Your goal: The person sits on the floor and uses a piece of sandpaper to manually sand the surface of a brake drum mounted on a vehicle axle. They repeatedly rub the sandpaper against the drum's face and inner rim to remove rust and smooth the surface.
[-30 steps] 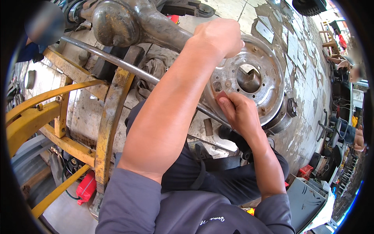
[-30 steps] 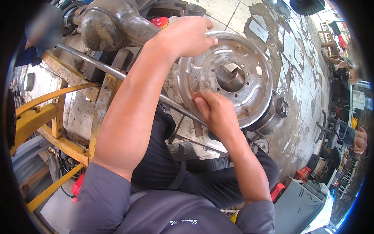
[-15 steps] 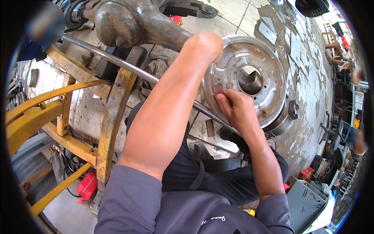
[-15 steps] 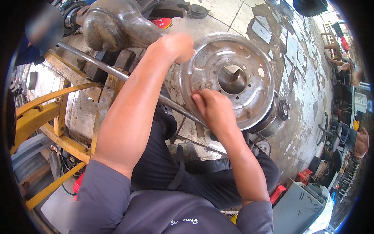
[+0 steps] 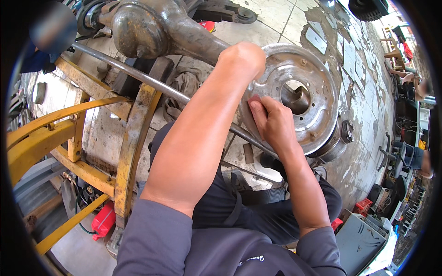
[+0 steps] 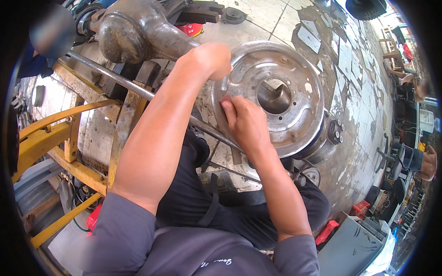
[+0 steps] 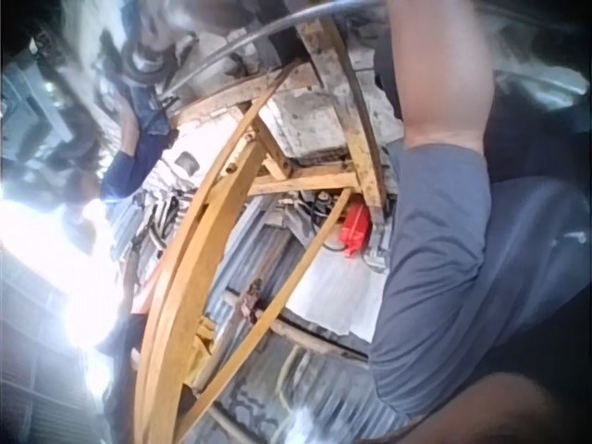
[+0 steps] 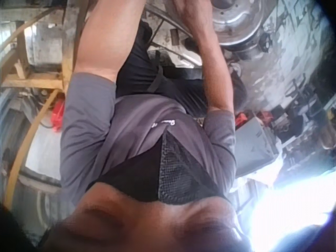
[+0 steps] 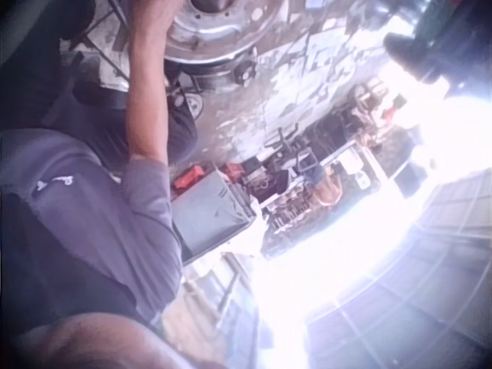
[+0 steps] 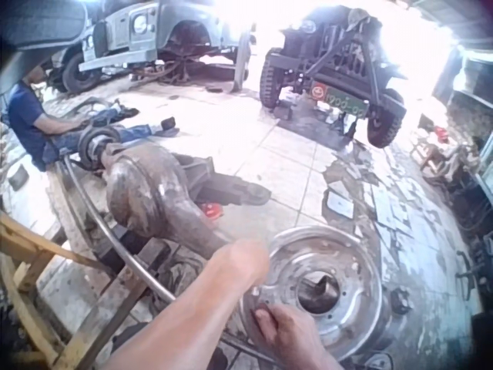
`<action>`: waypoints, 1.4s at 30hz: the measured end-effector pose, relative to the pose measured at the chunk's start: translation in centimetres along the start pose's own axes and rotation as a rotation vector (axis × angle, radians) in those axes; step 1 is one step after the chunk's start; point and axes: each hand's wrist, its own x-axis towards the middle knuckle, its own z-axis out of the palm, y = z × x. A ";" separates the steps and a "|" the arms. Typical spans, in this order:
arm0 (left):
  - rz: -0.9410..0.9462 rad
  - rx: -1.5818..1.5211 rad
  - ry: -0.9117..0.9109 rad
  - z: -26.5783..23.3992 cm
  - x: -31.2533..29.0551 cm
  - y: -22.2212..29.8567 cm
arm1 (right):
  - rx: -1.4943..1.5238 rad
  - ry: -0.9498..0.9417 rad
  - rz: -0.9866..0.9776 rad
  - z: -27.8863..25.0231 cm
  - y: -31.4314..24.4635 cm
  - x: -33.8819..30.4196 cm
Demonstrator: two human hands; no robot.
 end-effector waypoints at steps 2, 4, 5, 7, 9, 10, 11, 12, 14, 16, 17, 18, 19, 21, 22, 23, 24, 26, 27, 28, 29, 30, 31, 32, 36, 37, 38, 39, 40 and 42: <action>0.003 0.012 -0.013 0.2 0.2 -0.5 | 0.000 -0.100 0.020 -1.1 0.0 -1.0; 0.003 0.000 -0.004 0.6 1.0 -1.3 | -0.038 -0.226 0.078 -2.6 -0.6 -1.5; -0.003 -0.013 -0.017 0.3 0.7 -0.8 | -0.016 -0.177 0.053 -2.5 -0.4 -1.5; -0.017 -0.037 -0.044 -0.3 0.2 0.2 | 0.029 -0.078 0.002 -1.3 0.2 -1.1; -0.009 -0.018 -0.020 0.1 0.7 0.0 | 0.006 0.023 -0.047 0.0 0.0 -0.1; -0.004 -0.008 -0.008 0.3 1.0 -0.1 | 0.013 0.030 -0.037 -0.1 -0.1 0.1; 0.005 0.007 -0.003 0.5 1.2 -0.5 | 0.029 0.026 -0.028 0.2 -0.3 0.3; 0.015 0.022 0.001 0.8 1.5 -0.8 | -0.018 -0.030 -0.011 -0.2 -0.1 -0.1; 0.008 0.014 -0.016 0.7 1.3 -0.9 | -0.074 -0.133 0.037 -1.9 -0.6 -1.2; -0.027 -0.030 -0.058 0.0 0.5 -0.4 | -0.085 -0.178 0.062 -2.0 -0.6 -1.2; -0.011 -0.020 -0.021 0.1 0.5 -0.3 | -0.080 -0.117 0.029 -1.4 -0.6 -0.8; 0.007 -0.010 0.017 0.4 0.8 -0.3 | -0.076 -0.054 -0.003 -0.5 -0.5 -0.2; 0.026 0.001 0.055 0.6 1.1 -0.1 | -0.072 0.008 -0.034 -0.1 -0.4 0.1; 0.022 0.022 0.025 0.9 1.5 -0.6 | -0.074 -0.030 0.000 -0.1 -0.7 0.1; 0.020 0.032 0.010 1.0 1.7 -0.7 | -0.088 -0.064 0.014 -0.7 -0.6 -0.3; 0.015 0.017 0.021 1.0 1.6 -0.8 | -0.102 -0.100 0.024 -1.2 -0.7 -0.6; 0.010 0.001 0.032 1.0 1.4 -0.8 | -0.101 -0.133 0.052 -1.6 -0.9 -0.9; 0.000 -0.020 0.036 0.7 1.0 -0.6 | -0.107 -0.190 0.119 -2.6 -1.3 -1.3; -0.005 -0.025 0.030 0.4 0.7 -0.2 | -0.097 -0.134 0.079 -2.2 -1.1 -1.2; -0.009 -0.030 0.023 0.2 0.5 0.0 | -0.088 -0.077 0.040 -1.1 -0.9 -0.8; -0.008 -0.021 0.022 0.1 0.5 0.0 | -0.077 -0.019 -0.005 -0.3 -0.8 -0.2; -0.006 -0.012 0.020 0.2 0.5 0.0 | -0.073 -0.021 0.004 -0.2 -0.8 0.3; -0.004 -0.003 0.019 0.2 0.5 0.1 | -0.065 -0.028 0.027 -0.5 -0.8 0.2; -0.001 0.005 0.013 0.4 0.8 -0.2 | -0.050 -0.047 0.043 -0.7 -0.8 0.0; -0.014 -0.004 -0.004 0.4 1.0 -0.4 | -0.073 -0.245 0.248 -3.0 -1.5 -1.1; -0.025 -0.016 -0.005 0.3 0.7 -0.3 | -0.072 -0.206 0.196 -2.5 -1.3 -0.9; -0.020 -0.015 0.004 0.2 0.5 -0.1 | -0.074 -0.155 0.147 -1.9 -1.1 -0.6; -0.015 -0.015 0.014 0.1 0.4 0.0 | -0.077 -0.104 0.098 -1.3 -0.9 -0.2; -0.009 -0.014 0.023 0.0 0.3 0.2 | -0.021 -0.056 0.094 -0.9 -1.0 0.2; -0.011 -0.013 0.008 0.1 0.4 -0.2 | -0.011 -0.069 0.107 -1.0 -1.0 0.0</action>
